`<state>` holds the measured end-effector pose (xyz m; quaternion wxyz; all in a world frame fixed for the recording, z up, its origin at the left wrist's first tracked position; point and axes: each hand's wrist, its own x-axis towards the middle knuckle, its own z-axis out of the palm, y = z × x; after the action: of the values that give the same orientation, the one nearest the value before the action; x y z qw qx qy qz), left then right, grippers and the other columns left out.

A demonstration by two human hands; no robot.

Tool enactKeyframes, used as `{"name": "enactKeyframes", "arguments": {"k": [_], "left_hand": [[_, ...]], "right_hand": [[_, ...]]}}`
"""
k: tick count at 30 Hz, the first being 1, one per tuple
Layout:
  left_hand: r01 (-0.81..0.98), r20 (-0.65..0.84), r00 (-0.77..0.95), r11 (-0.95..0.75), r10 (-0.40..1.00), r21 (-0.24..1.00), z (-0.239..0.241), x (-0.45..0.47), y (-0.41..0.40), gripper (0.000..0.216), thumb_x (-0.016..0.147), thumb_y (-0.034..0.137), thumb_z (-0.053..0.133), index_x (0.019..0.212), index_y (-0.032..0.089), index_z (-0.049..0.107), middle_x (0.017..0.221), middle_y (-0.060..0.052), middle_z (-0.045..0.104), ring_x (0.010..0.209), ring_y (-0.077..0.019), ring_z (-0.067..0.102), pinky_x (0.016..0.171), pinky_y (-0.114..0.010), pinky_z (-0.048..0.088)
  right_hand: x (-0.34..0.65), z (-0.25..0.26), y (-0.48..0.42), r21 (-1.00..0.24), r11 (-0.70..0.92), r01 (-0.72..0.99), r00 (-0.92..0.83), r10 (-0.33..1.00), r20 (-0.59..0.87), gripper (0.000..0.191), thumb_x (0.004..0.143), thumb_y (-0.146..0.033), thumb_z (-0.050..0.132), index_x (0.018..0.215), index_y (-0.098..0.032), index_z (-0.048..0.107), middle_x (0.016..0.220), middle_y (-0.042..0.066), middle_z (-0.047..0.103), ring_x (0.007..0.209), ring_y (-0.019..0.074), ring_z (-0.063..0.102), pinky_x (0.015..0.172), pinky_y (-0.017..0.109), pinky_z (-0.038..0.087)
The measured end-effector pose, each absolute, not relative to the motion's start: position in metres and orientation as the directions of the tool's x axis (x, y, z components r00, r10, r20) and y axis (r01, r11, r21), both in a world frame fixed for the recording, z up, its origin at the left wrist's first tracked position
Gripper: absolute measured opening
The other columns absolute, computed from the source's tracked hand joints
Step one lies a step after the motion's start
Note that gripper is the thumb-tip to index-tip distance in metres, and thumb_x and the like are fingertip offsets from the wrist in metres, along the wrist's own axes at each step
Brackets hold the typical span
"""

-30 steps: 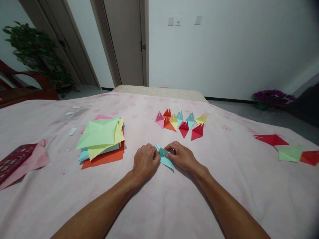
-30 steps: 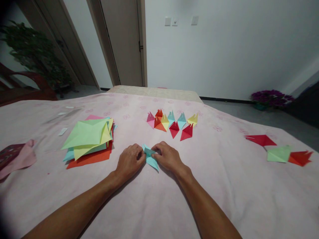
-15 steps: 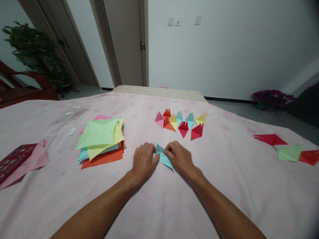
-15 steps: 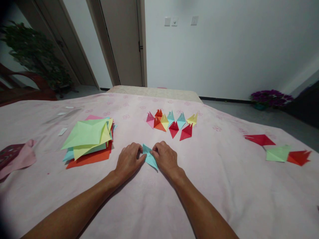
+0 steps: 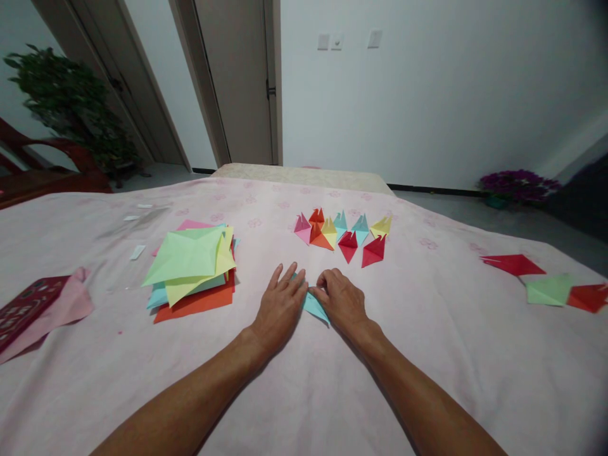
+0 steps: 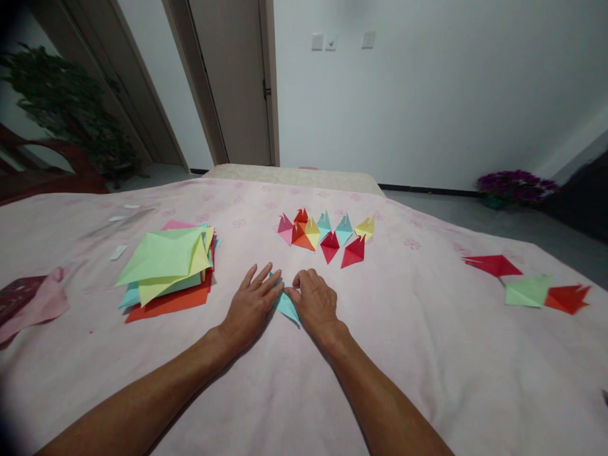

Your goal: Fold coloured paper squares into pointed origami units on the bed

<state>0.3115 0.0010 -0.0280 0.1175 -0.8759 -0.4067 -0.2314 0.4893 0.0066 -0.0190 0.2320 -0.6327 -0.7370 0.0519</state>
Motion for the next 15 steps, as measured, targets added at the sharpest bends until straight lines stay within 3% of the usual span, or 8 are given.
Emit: {"name": "enactKeyframes", "arguments": {"k": [5,12,15], "left_hand": [[0.786,0.356,0.573,-0.618,0.738,0.016,-0.035,0.308,0.003,0.036,0.095,0.014,0.044,0.129,0.014,0.058,0.138,-0.012,0.058,0.132,-0.0283,0.050,0.115,-0.051,0.031],[0.843,0.243,0.511,-0.535,0.825,0.045,-0.024,0.305,0.001,0.045,0.097,0.028,0.045,0.141,0.019,0.047,0.149,-0.011,0.047,0.136,-0.0296,0.045,0.114,-0.054,0.030],[0.839,0.206,0.534,-0.545,0.820,-0.002,-0.014,0.305,0.013,0.043,0.095,0.033,0.051,0.135,0.017,0.054,0.143,-0.013,0.053,0.132,-0.0335,0.048,0.113,-0.058,0.029]], "right_hand": [[0.493,-0.019,0.007,-0.380,0.183,0.907,-0.077,0.958,0.278,0.020,0.085,-0.038,0.068,0.087,-0.023,0.056,0.088,0.000,0.061,0.082,0.0164,0.056,0.064,0.028,0.029],[0.499,-0.013,0.005,-0.427,0.149,0.892,-0.055,0.973,0.226,0.019,0.082,-0.036,0.071,0.080,-0.023,0.057,0.083,-0.003,0.062,0.079,0.0157,0.054,0.064,0.027,0.028],[0.499,-0.011,0.003,-0.444,0.132,0.886,-0.042,0.977,0.207,0.019,0.082,-0.035,0.071,0.077,-0.023,0.058,0.081,-0.002,0.062,0.079,0.0159,0.053,0.064,0.028,0.027]]}}
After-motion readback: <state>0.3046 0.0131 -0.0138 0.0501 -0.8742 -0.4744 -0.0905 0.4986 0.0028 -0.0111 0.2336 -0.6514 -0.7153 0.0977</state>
